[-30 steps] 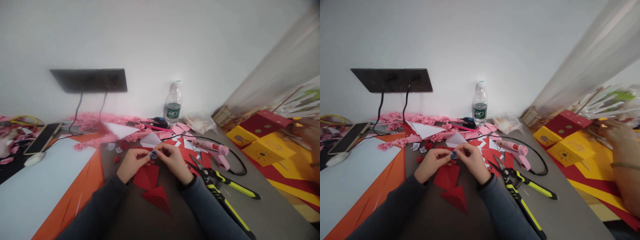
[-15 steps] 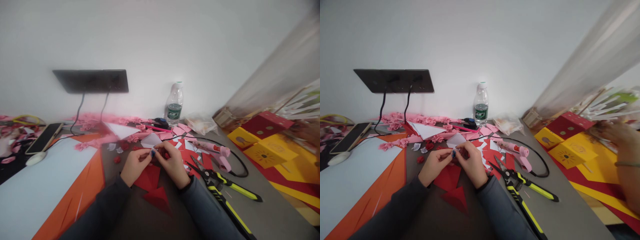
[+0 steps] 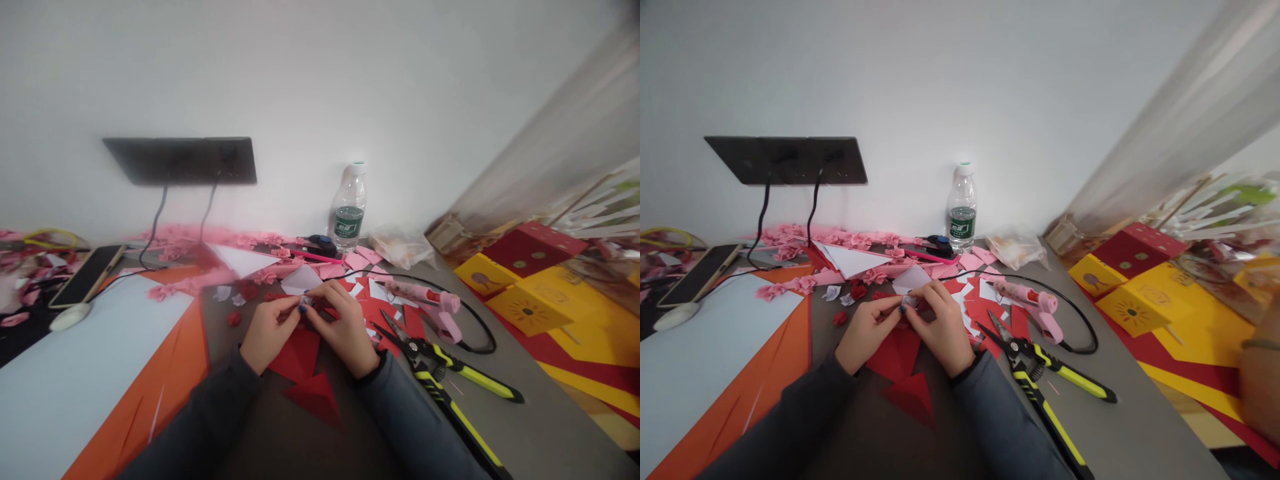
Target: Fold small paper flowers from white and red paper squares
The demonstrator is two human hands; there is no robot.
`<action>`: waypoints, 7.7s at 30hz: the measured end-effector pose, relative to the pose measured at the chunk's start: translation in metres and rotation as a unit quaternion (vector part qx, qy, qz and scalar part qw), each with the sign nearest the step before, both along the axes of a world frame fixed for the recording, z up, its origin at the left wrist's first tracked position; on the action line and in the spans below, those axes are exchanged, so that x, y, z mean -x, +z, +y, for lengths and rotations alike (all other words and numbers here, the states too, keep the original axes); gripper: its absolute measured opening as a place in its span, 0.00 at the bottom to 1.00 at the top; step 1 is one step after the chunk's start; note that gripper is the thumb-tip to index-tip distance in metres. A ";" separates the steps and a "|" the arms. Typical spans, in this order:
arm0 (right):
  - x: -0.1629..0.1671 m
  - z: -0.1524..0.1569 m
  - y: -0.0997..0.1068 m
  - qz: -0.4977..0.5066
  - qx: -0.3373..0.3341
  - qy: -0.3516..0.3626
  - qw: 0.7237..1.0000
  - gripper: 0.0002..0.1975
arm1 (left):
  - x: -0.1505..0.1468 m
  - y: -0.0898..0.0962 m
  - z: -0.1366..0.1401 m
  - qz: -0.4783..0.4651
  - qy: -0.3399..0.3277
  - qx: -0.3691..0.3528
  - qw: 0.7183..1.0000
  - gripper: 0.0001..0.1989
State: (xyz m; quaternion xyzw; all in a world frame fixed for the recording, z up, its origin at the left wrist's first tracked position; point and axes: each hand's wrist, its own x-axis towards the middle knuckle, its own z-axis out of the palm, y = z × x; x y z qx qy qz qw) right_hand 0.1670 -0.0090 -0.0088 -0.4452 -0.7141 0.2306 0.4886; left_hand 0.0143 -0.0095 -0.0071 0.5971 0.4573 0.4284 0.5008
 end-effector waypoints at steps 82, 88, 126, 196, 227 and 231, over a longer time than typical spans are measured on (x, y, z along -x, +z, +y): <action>0.001 0.000 0.004 0.082 0.134 0.117 0.981 0.13 | 0.005 0.004 0.004 -0.073 -0.015 0.043 0.996 0.15; -0.002 0.002 0.001 0.125 0.129 0.091 0.980 0.14 | 0.004 0.007 0.004 -0.079 -0.011 0.037 0.996 0.14; 0.001 0.000 -0.001 0.086 0.136 0.110 0.981 0.17 | 0.014 0.003 0.002 0.119 0.048 -0.258 0.958 0.14; 0.004 -0.001 -0.003 0.025 0.112 0.087 0.990 0.15 | 0.003 0.000 0.000 0.110 0.095 -0.210 0.967 0.05; -0.001 0.004 0.000 0.085 0.149 0.119 0.978 0.20 | 0.004 0.006 0.008 -0.234 0.011 0.124 0.964 0.12; -0.001 0.003 0.002 0.097 0.159 0.127 0.974 0.22 | 0.003 0.008 0.006 -0.246 0.015 0.120 0.962 0.10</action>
